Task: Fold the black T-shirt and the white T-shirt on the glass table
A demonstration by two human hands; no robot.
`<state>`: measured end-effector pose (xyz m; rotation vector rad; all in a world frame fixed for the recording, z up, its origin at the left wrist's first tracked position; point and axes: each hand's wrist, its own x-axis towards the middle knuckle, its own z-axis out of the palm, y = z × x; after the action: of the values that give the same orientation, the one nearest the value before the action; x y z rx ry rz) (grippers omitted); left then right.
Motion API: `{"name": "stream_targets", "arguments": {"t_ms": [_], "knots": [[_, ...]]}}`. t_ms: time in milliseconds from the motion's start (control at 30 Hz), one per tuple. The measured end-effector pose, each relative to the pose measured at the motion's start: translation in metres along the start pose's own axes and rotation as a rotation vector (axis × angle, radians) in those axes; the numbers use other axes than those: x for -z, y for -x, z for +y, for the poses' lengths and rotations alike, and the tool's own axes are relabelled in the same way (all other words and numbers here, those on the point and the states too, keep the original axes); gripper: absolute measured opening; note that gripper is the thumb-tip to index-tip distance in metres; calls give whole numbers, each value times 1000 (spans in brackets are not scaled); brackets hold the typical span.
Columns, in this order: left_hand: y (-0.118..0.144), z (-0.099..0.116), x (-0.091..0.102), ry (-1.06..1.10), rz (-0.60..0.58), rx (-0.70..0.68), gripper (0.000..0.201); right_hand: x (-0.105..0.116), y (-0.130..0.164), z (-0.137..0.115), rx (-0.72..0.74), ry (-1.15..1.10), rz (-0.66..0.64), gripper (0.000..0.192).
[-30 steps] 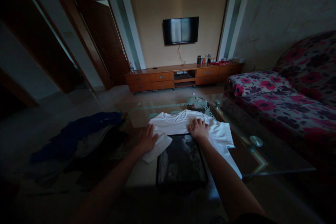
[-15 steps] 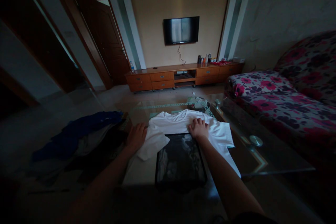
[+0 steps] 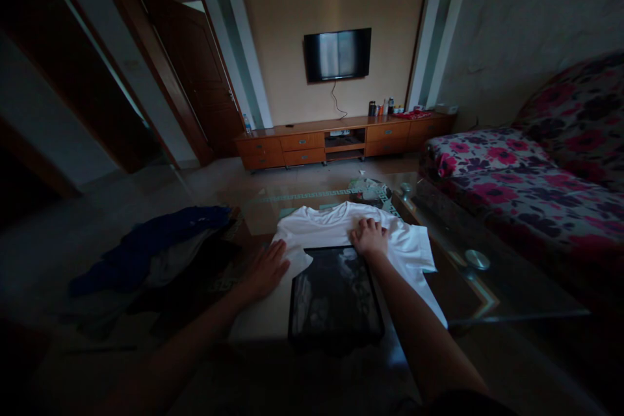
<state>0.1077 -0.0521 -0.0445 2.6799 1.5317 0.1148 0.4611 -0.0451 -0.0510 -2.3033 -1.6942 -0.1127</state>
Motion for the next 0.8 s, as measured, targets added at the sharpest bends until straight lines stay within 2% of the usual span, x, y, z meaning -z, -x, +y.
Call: {"name": "stream_targets", "arguments": {"t_ms": [100,233,300,533,667,733,800], "knots": [[-5,-4,6,-25,25,14,60,0,0,0,-2,4,-6,53],[-23,3,12,-27,183,-52,51,-1,-1,0,6,2,-1,55],[-32,5,10,-5,216,-95,51,-3,-1,1,12,-2,-4,55],[-47,-3,-14,70,117,-92,63,-4,-7,6,-23,-114,-73,61],[-46,-5,-19,110,161,-71,64,15,-22,22,-66,-296,-162,55],[-46,-5,-21,133,207,-52,63,31,-28,38,-122,-292,-121,53],[-45,-5,-22,148,234,-32,63,47,-29,57,-279,-227,-49,54]]}}
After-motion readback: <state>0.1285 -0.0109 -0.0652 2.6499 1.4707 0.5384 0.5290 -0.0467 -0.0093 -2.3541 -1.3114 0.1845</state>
